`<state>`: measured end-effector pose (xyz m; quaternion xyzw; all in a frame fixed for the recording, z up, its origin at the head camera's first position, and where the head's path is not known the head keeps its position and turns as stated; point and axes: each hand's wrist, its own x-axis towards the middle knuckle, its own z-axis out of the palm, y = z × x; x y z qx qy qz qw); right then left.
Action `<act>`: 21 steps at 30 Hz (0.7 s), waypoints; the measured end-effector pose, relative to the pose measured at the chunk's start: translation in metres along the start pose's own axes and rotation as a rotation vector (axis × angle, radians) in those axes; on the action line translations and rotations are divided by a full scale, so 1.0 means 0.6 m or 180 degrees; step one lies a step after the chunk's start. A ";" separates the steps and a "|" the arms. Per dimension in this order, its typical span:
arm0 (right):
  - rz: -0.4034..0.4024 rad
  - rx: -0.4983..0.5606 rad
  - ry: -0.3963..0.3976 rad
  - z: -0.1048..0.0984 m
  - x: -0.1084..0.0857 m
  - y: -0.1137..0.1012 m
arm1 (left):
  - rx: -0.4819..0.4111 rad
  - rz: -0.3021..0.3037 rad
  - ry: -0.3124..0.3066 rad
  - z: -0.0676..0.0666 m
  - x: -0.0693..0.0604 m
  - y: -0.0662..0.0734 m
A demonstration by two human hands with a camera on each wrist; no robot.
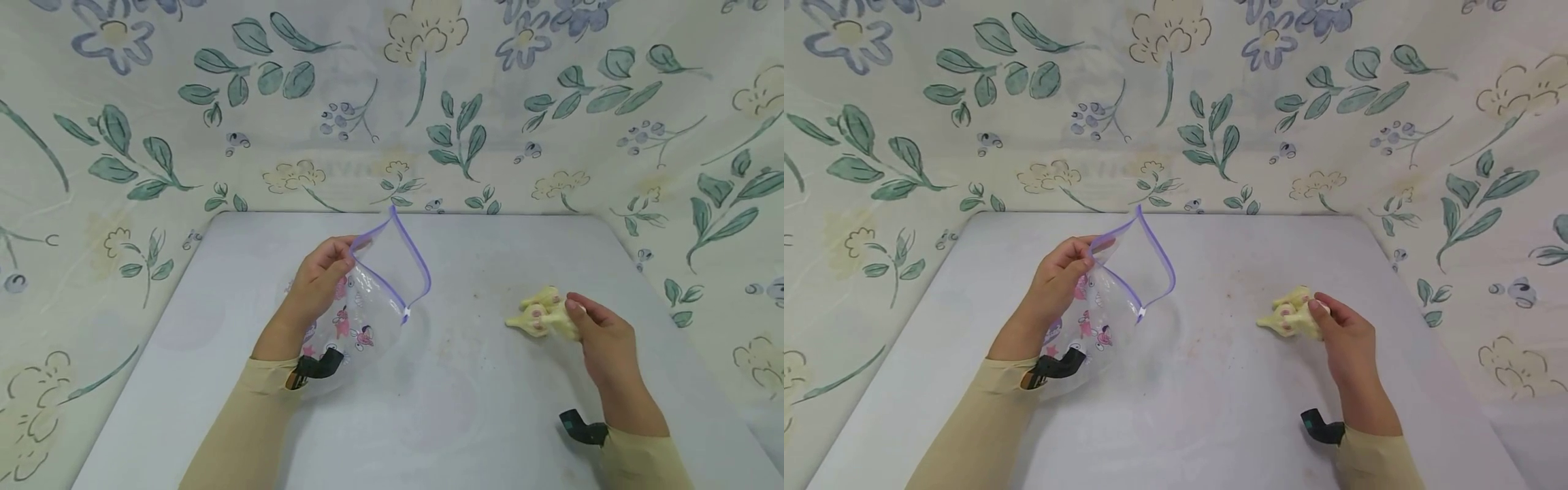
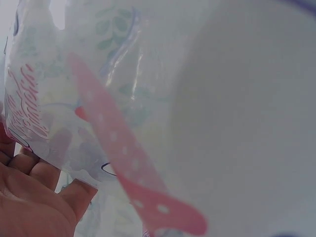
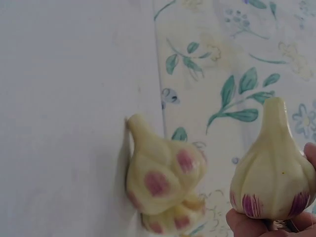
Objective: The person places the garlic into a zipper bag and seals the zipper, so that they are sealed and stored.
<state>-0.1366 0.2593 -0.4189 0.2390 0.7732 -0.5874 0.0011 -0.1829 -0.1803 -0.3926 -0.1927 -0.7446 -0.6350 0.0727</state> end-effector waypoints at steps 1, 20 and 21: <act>-0.0026 0.0074 -0.0019 0.003 0.000 -0.004 | 0.0003 0.0010 -0.0007 0.000 0.000 0.000; -0.0358 0.1025 -0.0188 0.062 0.004 -0.056 | 0.0057 0.0071 -0.0049 0.003 -0.001 0.007; -0.0363 0.1071 -0.0190 0.065 0.004 -0.058 | 0.0060 0.0067 -0.0050 0.003 -0.001 0.007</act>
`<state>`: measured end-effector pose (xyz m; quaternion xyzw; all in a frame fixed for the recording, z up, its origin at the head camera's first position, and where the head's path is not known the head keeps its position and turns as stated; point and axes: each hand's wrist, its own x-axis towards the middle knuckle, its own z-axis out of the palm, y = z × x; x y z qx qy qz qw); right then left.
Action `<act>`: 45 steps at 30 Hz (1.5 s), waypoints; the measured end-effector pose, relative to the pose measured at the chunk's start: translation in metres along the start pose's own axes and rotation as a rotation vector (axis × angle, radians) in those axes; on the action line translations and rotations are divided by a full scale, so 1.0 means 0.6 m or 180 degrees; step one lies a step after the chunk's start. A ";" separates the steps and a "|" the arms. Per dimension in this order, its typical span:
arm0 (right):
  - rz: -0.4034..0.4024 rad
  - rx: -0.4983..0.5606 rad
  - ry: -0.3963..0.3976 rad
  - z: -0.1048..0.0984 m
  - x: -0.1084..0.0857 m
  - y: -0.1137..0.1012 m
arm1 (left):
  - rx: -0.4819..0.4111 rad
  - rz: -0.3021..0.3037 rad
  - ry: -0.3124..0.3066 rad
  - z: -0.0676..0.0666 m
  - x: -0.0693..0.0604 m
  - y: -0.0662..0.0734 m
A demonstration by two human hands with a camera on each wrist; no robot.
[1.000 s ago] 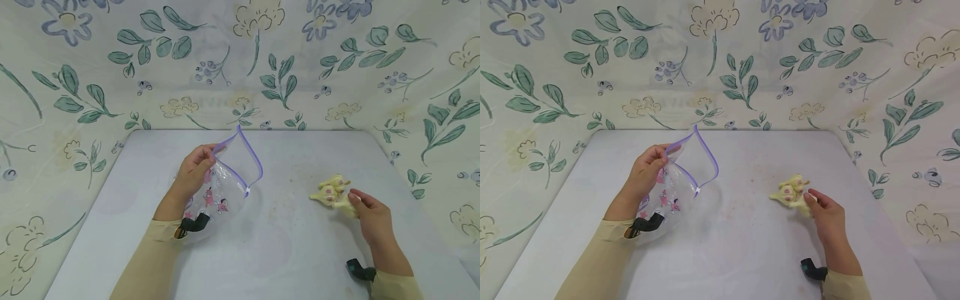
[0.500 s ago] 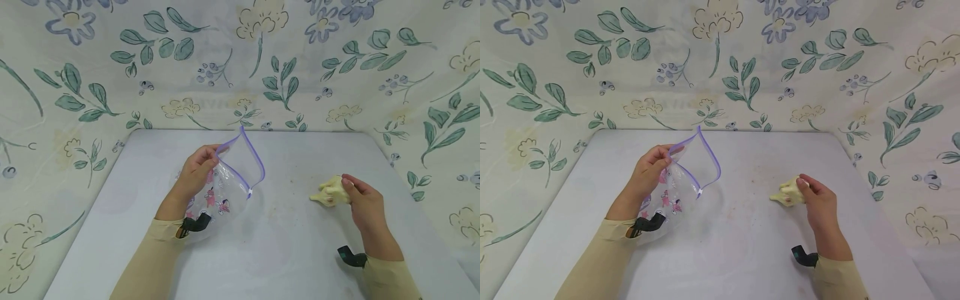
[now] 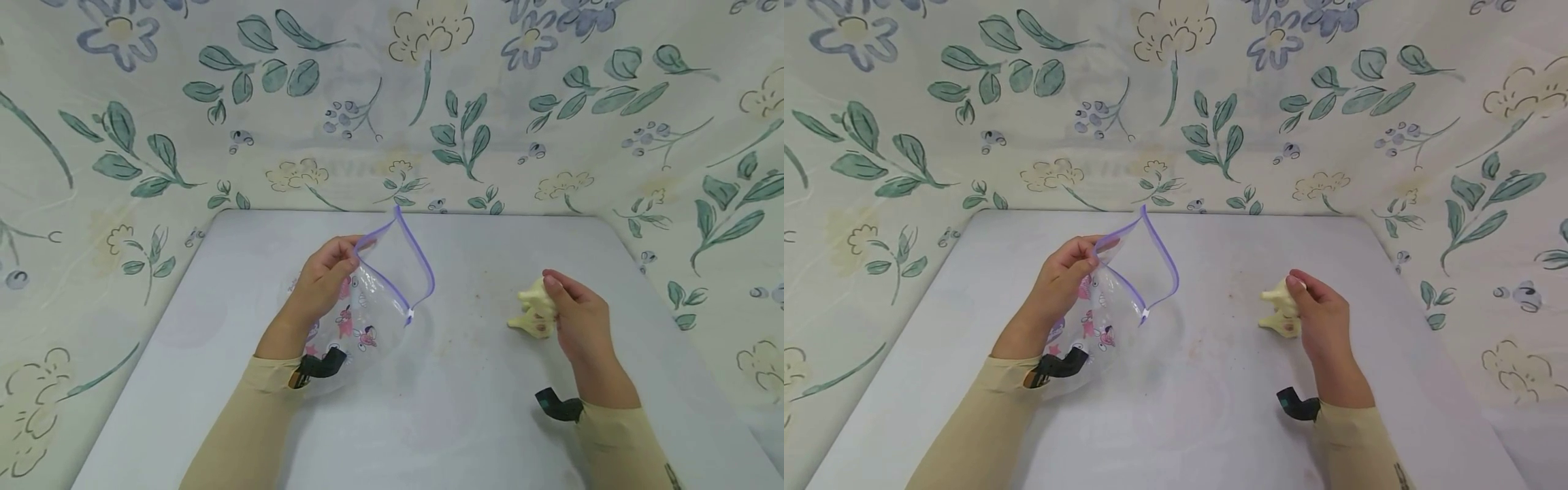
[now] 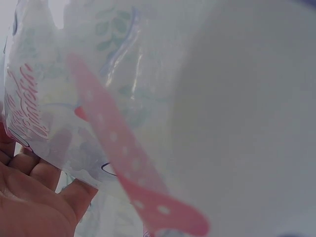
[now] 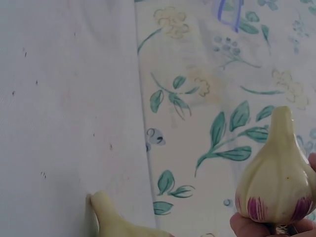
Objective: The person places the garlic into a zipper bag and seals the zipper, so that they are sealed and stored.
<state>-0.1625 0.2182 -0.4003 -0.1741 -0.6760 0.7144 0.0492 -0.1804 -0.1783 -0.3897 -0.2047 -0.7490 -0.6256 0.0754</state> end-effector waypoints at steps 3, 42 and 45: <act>-0.0036 0.0069 -0.0008 0.008 0.001 0.000 | -0.0012 0.0013 0.0000 0.001 -0.001 -0.001; -0.0071 0.0221 -0.0221 0.063 -0.002 -0.008 | 0.0037 0.0043 0.0001 0.009 -0.005 -0.006; -0.0067 0.0206 -0.0245 0.066 -0.002 -0.008 | 0.0034 0.0044 0.0000 0.009 -0.005 -0.006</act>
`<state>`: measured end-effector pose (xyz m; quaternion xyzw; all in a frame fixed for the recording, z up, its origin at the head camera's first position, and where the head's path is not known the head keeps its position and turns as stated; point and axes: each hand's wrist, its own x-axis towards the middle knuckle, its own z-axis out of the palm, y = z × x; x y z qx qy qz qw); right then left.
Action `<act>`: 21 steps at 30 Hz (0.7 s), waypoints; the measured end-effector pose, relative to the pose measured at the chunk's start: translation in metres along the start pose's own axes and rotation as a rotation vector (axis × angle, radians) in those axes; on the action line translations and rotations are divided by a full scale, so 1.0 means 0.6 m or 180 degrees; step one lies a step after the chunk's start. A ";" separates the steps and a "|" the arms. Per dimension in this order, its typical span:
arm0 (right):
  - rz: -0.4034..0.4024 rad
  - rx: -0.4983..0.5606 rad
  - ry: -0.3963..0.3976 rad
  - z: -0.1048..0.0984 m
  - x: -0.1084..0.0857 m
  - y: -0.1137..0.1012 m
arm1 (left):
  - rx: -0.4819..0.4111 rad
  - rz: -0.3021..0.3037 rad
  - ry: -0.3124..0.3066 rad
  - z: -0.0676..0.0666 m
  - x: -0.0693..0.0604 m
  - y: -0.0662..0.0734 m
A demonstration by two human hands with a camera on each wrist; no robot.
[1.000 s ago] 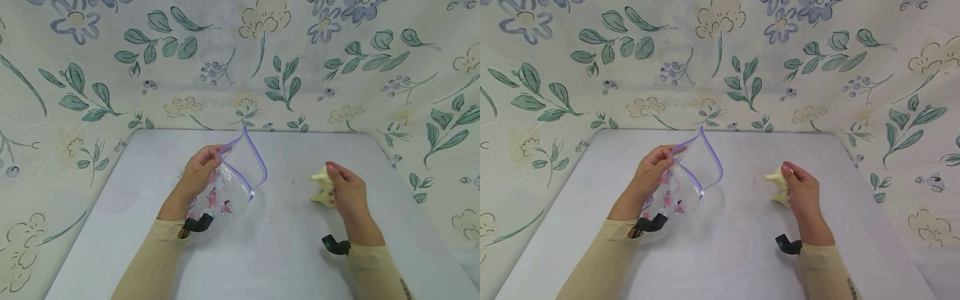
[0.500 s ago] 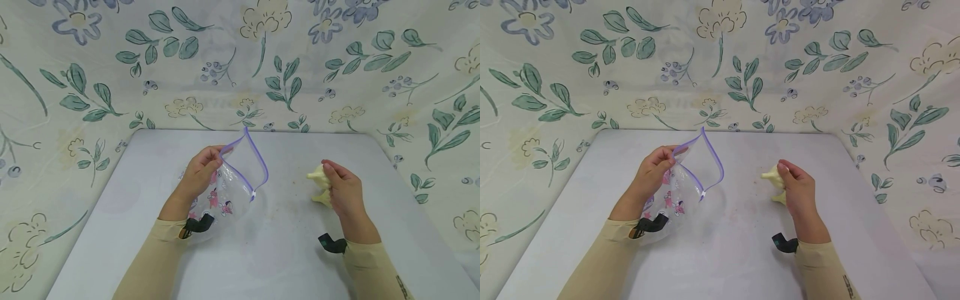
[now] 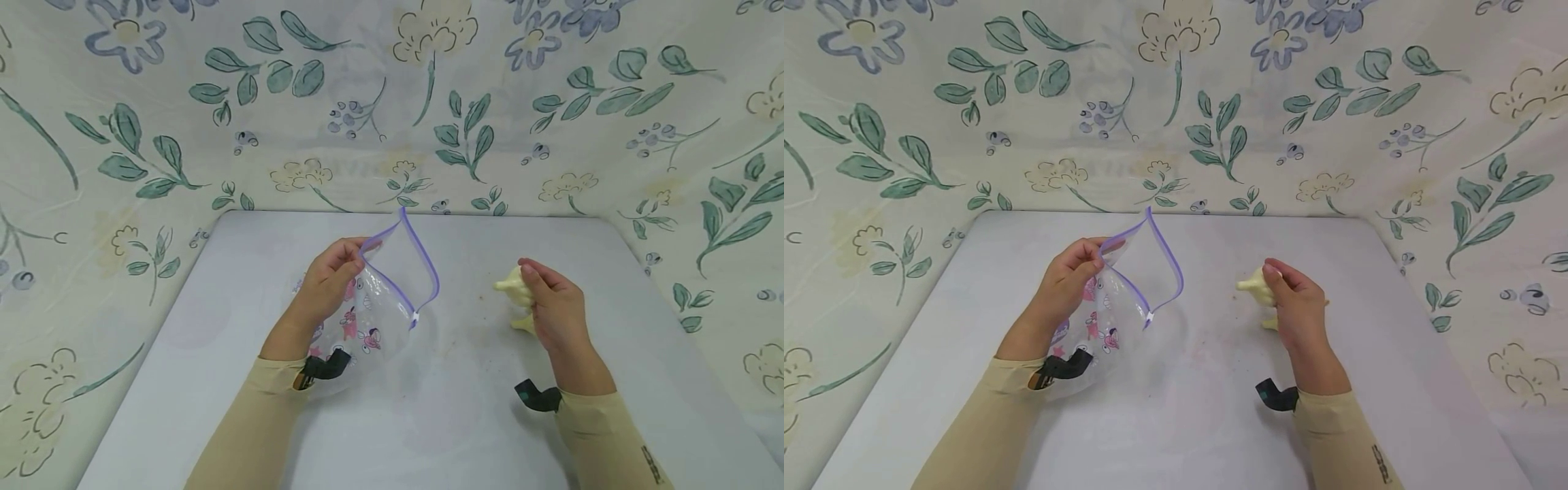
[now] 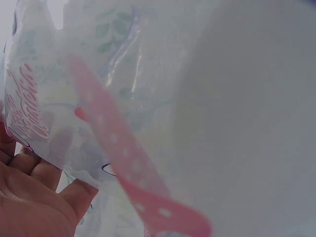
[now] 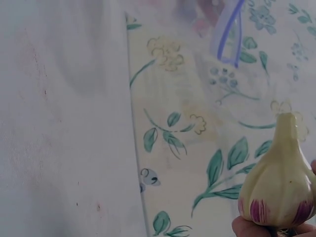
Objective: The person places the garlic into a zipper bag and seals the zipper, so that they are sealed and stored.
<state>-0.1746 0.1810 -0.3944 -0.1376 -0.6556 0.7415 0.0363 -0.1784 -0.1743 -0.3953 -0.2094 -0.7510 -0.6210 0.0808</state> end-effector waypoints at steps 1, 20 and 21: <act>-0.0004 0.0006 -0.0011 0.001 0.000 0.000 | -0.0006 0.0009 -0.0003 0.000 0.000 0.000; -0.0070 0.0012 -0.0243 0.023 -0.008 -0.007 | 0.0106 -0.0046 -0.0014 0.000 0.001 0.004; -0.0052 0.0000 -0.0244 0.024 -0.008 -0.008 | 0.0106 -0.0048 -0.0014 0.000 0.001 0.004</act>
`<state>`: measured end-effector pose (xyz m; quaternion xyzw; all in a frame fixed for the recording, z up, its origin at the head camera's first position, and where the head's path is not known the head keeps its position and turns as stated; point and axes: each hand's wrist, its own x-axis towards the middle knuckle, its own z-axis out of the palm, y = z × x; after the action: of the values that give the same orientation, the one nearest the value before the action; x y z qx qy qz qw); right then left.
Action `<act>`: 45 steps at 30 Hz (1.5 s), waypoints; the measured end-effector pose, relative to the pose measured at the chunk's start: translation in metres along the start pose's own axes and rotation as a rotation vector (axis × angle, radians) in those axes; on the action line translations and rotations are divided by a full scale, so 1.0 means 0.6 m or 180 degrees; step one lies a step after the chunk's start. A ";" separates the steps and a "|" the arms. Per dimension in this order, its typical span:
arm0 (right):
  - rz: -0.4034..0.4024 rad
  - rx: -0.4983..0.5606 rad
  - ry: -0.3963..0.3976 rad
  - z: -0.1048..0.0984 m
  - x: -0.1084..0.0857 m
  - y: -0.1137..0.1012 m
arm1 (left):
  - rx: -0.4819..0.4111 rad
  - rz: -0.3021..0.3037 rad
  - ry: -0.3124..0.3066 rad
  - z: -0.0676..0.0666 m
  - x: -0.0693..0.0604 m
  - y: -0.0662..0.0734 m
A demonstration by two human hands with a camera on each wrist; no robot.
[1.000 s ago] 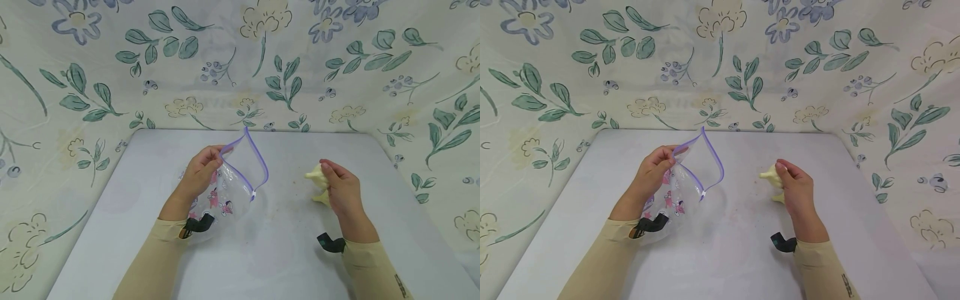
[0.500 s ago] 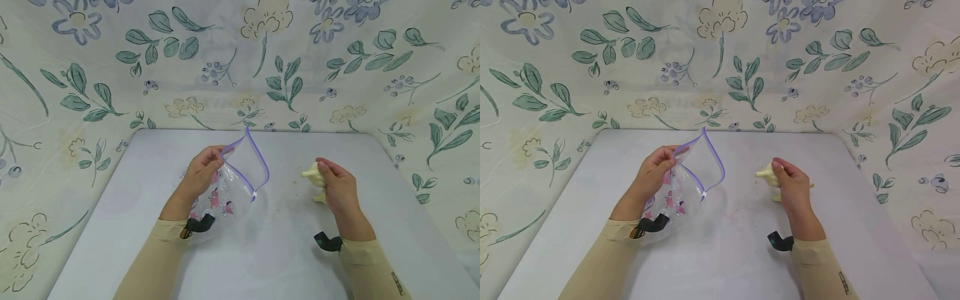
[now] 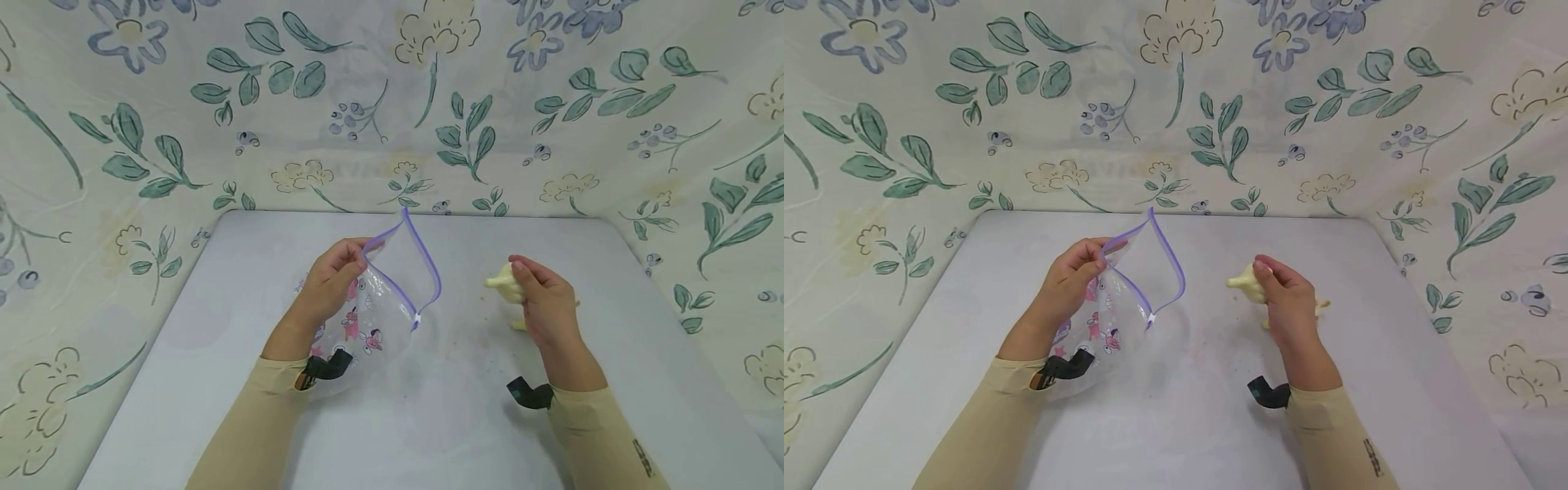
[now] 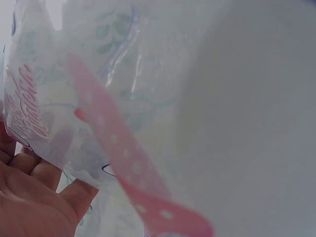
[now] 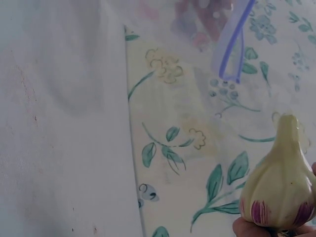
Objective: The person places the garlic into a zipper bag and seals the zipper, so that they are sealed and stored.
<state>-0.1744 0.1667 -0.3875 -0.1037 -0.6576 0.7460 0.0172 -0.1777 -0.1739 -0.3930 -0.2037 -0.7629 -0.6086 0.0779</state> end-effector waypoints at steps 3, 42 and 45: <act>0.0031 -0.0003 -0.0010 0.003 0.000 0.000 | -0.0002 -0.0013 -0.0002 0.000 -0.001 0.000; -0.0039 0.0100 -0.0216 0.048 0.002 0.000 | -0.0070 0.0044 -0.0011 0.004 0.000 0.002; -0.0061 0.0047 -0.0239 0.052 0.002 0.000 | -0.0079 0.0062 -0.0015 0.004 0.001 0.002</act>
<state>-0.1810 0.1362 -0.3842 -0.0693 -0.6532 0.7540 0.0004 -0.1773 -0.1711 -0.3923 -0.2135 -0.7534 -0.6168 0.0794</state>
